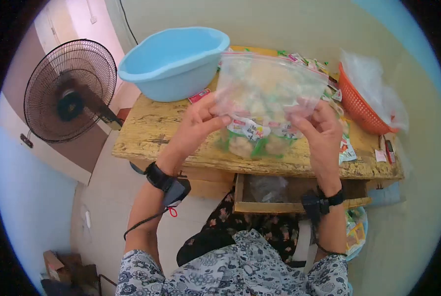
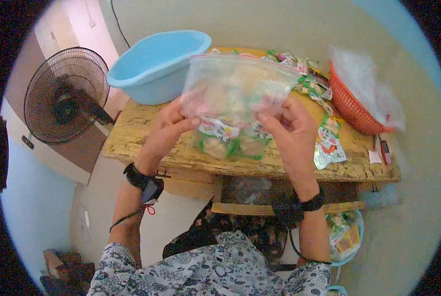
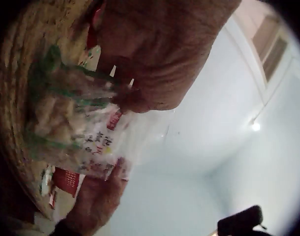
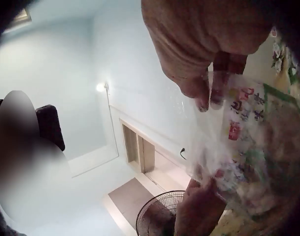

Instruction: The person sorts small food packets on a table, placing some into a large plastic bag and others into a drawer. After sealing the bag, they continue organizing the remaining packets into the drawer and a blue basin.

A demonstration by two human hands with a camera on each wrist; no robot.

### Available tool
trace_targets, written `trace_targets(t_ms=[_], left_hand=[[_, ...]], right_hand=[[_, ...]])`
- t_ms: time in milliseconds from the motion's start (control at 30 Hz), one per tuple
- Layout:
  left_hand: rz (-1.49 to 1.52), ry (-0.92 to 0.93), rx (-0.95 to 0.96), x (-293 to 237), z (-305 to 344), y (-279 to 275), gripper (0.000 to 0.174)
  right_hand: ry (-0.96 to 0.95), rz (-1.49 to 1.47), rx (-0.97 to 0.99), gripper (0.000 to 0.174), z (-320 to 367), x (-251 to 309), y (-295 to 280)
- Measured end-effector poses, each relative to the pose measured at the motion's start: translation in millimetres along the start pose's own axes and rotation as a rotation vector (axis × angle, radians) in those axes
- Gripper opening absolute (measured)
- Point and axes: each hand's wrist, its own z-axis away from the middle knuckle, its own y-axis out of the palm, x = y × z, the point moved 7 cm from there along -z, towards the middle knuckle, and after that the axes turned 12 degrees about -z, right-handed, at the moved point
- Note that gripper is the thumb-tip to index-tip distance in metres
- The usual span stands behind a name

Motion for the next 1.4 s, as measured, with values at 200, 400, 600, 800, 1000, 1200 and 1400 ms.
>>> trace_targets(t_ms=[200,400,600,800,1000,1200,1400], left_hand=[[-0.083,0.053,-0.019,-16,5,-2,0.061],[-0.026,0.075,-0.152,-29,4,-3,0.055],[-0.13,0.205,-0.181,-51,12,-5,0.039],[-0.267,0.228,-0.249,-61,21,-6,0.038],[-0.186,0.272,-0.128,-39,19,12,0.101],[-0.321,0.049,-0.08,30,36,23,0.12],[-0.323,0.064,-0.115,38,37,23,0.113]], right_hand=[[-0.028,-0.039,-0.005,0.031,-10,24,12],[-0.055,-0.016,-0.036,0.018,-16,33,-3],[-0.137,-0.038,-0.062,0.014,-15,50,-14],[-0.168,-0.12,-0.056,0.016,-4,53,-13],[-0.179,-0.132,-0.075,0.015,-8,50,-15],[-0.147,0.011,-0.098,0.016,-9,55,-18],[-0.235,0.179,-0.075,0.021,-18,91,0]])
